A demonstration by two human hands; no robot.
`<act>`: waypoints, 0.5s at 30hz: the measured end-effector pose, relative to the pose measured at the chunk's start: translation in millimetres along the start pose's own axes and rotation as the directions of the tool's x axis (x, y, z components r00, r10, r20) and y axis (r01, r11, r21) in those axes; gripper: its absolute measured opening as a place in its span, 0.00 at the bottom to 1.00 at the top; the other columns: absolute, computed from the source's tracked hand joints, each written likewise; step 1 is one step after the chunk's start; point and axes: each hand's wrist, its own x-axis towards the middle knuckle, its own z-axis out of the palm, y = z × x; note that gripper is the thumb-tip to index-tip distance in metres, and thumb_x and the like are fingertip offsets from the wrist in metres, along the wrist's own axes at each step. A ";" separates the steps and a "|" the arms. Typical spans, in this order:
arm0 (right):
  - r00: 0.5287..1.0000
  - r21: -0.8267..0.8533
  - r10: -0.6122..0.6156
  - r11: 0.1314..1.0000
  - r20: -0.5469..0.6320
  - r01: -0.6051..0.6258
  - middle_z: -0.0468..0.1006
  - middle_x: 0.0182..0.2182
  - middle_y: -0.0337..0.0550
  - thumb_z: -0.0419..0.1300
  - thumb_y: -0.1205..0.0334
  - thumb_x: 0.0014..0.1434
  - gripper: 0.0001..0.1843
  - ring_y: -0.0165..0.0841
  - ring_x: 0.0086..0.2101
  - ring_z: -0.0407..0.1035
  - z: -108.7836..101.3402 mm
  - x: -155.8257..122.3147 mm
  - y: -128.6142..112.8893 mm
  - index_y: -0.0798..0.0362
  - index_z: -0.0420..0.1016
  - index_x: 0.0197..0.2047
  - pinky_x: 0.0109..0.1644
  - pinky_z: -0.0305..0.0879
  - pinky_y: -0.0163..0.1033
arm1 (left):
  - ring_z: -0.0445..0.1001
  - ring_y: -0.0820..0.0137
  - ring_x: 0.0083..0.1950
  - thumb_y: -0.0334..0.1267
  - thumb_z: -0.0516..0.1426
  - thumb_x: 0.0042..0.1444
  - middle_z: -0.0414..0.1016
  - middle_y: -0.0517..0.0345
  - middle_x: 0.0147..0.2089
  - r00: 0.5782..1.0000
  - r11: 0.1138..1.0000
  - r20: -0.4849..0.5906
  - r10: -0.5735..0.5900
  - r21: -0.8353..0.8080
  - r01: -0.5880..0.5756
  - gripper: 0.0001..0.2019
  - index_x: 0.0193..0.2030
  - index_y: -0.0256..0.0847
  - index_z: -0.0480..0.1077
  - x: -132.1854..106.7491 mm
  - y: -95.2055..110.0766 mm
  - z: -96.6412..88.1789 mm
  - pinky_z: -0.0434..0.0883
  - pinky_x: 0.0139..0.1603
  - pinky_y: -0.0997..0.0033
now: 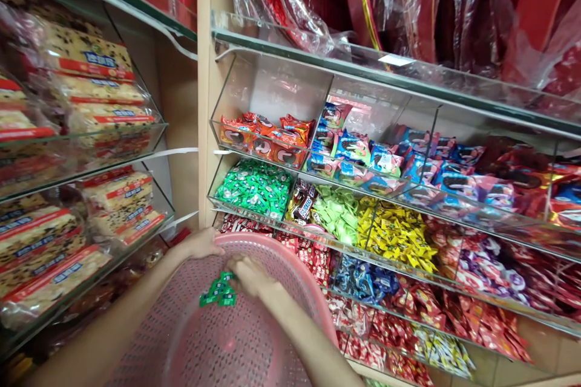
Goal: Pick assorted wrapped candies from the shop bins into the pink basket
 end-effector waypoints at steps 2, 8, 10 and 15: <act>0.996 -0.093 0.070 0.994 0.057 -0.065 0.72 0.40 0.43 0.55 0.65 0.53 0.10 0.34 0.42 0.65 17.3 1.8 5.5 0.52 0.69 0.41 0.44 0.60 0.36 | 0.72 0.68 0.32 0.52 0.58 0.37 0.76 0.56 0.31 1.000 1.000 -0.016 0.006 0.024 -0.005 0.19 0.33 0.41 0.73 2.4 -0.5 1.2 0.58 0.25 0.75; 0.987 -0.261 0.148 0.957 0.060 -0.127 0.73 0.40 0.45 0.51 0.64 0.57 0.11 0.35 0.42 0.67 38.3 12.7 3.1 0.52 0.67 0.43 0.43 0.64 0.39 | 0.71 0.68 0.31 0.50 0.57 0.37 0.76 0.57 0.29 1.000 0.999 -0.007 0.025 0.038 -0.025 0.17 0.31 0.40 0.72 6.6 3.6 5.5 0.59 0.26 0.75; 0.985 -0.274 0.169 0.950 0.043 -0.151 0.72 0.39 0.45 0.52 0.62 0.57 0.11 0.36 0.41 0.68 44.6 14.3 2.5 0.53 0.67 0.43 0.39 0.66 0.39 | 0.72 0.68 0.32 0.49 0.57 0.37 0.76 0.58 0.29 0.999 0.999 0.013 0.031 0.015 -0.032 0.16 0.31 0.40 0.72 7.0 4.1 7.2 0.60 0.28 0.75; 0.981 -0.285 0.195 0.940 -0.002 -0.188 0.72 0.39 0.47 0.54 0.58 0.56 0.13 0.37 0.38 0.70 44.0 9.6 -1.6 0.54 0.68 0.43 0.34 0.68 0.39 | 0.72 0.68 0.33 0.47 0.57 0.37 0.76 0.60 0.29 0.999 0.999 0.017 0.032 -0.026 -0.031 0.14 0.30 0.41 0.72 10.2 2.1 11.8 0.61 0.29 0.75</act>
